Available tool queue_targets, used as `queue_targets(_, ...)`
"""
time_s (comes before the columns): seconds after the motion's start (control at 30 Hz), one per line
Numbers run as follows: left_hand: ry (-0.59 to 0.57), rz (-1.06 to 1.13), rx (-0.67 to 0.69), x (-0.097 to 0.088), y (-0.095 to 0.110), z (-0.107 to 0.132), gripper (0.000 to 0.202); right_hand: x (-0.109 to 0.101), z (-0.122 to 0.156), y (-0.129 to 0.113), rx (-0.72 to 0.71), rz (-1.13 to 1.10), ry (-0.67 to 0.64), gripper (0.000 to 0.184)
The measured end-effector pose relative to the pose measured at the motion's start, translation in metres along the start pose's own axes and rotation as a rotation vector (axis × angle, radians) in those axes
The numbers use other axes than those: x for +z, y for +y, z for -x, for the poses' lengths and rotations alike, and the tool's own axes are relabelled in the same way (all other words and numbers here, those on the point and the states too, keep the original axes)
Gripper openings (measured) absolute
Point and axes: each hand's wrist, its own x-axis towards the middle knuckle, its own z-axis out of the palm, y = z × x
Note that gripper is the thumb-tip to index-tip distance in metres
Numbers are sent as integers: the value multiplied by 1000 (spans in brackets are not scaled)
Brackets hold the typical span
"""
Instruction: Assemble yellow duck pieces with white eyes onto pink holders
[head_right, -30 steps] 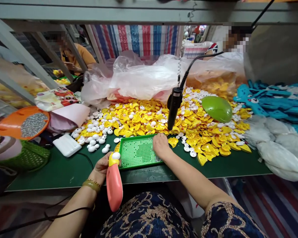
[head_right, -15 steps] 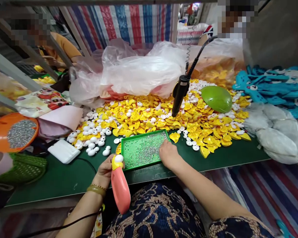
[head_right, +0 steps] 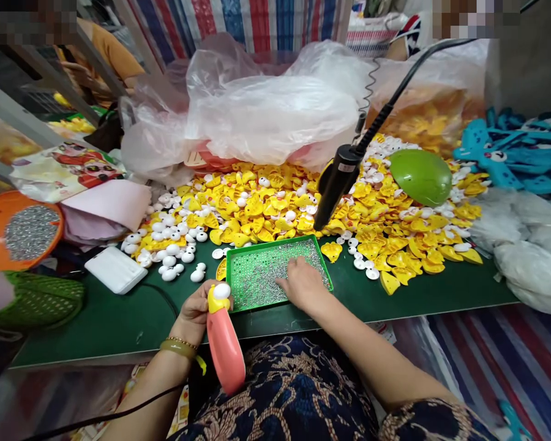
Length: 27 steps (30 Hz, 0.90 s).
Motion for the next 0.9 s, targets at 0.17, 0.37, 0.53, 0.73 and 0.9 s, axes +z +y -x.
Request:
queue_targets(0.17,33,-7,24,2,-2,3,43,14,-1,-24,-385,-89,-59,28)
queue_targets(0.37,78,3,62,7,-1,4,38,-3,-20,36,-364,-87,-104,14)
queue_targets(0.53,115,-3,37,17,4,3,38,-8,-42,19,-162,-42,43,22)
queue_targets(0.73,206,-37,-7,28,14,13,32,6,-22,-38,-458,-79,-66,17)
queue_targets(0.9,453,6,-55,24,17,37,28,-12,-6,23,-421,-49,-134,10)
